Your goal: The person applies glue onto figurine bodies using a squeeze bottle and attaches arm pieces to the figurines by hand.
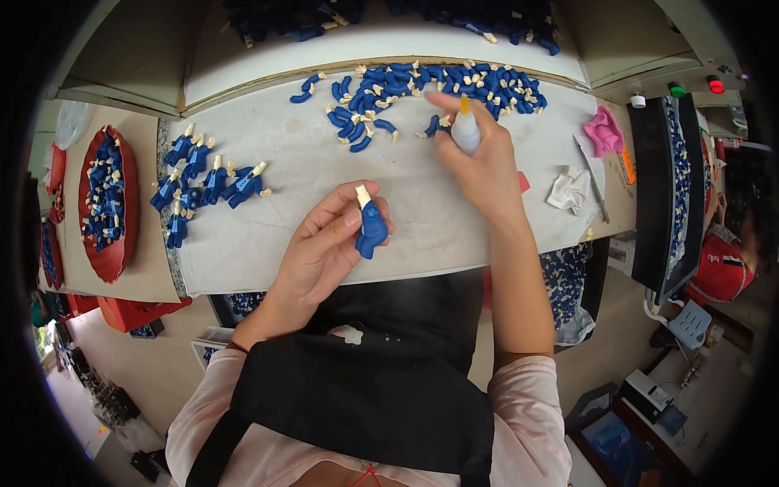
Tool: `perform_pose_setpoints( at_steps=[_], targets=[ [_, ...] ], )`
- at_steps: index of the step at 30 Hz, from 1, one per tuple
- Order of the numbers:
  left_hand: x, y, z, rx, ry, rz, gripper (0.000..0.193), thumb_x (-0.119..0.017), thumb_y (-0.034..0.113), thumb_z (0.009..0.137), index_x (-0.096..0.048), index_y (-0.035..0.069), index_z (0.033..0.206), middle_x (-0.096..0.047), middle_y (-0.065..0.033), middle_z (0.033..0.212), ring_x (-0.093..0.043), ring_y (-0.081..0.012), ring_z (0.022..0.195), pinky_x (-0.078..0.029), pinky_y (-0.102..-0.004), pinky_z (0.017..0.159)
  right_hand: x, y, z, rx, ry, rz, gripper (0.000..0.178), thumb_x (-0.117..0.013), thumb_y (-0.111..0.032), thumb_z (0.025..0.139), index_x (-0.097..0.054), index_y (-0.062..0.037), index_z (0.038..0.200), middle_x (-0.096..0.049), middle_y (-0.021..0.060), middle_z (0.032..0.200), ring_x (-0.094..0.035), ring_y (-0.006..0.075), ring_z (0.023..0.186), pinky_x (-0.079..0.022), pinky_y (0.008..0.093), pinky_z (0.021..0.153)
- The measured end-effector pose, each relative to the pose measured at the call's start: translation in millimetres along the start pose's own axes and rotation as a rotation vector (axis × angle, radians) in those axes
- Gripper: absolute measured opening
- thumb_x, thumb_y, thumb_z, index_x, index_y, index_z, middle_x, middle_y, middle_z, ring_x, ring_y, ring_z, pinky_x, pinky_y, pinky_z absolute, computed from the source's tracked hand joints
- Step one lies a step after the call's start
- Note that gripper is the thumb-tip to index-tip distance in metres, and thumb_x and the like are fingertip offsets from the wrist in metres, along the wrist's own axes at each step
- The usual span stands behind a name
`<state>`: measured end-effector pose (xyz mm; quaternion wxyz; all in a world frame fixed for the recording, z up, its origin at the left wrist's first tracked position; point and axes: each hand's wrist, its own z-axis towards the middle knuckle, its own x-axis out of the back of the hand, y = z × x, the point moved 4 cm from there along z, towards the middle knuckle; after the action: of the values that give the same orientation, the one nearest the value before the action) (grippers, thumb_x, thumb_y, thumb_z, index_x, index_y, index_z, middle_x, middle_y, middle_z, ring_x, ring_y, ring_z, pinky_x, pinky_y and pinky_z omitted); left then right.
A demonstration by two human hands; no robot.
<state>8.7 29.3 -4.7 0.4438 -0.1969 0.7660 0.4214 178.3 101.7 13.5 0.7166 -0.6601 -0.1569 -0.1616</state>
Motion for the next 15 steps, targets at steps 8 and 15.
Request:
perform_pose_setpoints(
  at_steps=[8,15],
  targets=[
    [-5,-4,0,0.028,0.014,0.015,0.030,-0.046,0.008,0.086,-0.044,0.001,0.115,-0.054,-0.0067,0.095,-0.051,-0.0139,0.091,-0.040,-0.0251,0.080,4,-4,-36,-0.160,0.068,0.547,0.014,-0.059,-0.001,0.072,-0.053,0.0012,0.085,-0.054,0.0064,0.072,-0.051,0.0105,0.060,-0.041,0.0216,0.057],
    [-15,-9,-1,0.051,-0.002,0.051,0.029,-0.047,0.009,0.086,-0.045,0.002,0.114,-0.054,-0.0051,0.096,-0.051,-0.0106,0.091,-0.040,-0.0230,0.079,-1,-19,-70,-0.128,0.079,0.788,0.015,-0.057,0.002,0.073,-0.051,0.0030,0.086,-0.057,0.0104,0.074,-0.055,0.0142,0.062,-0.045,0.0244,0.057]
  ],
)
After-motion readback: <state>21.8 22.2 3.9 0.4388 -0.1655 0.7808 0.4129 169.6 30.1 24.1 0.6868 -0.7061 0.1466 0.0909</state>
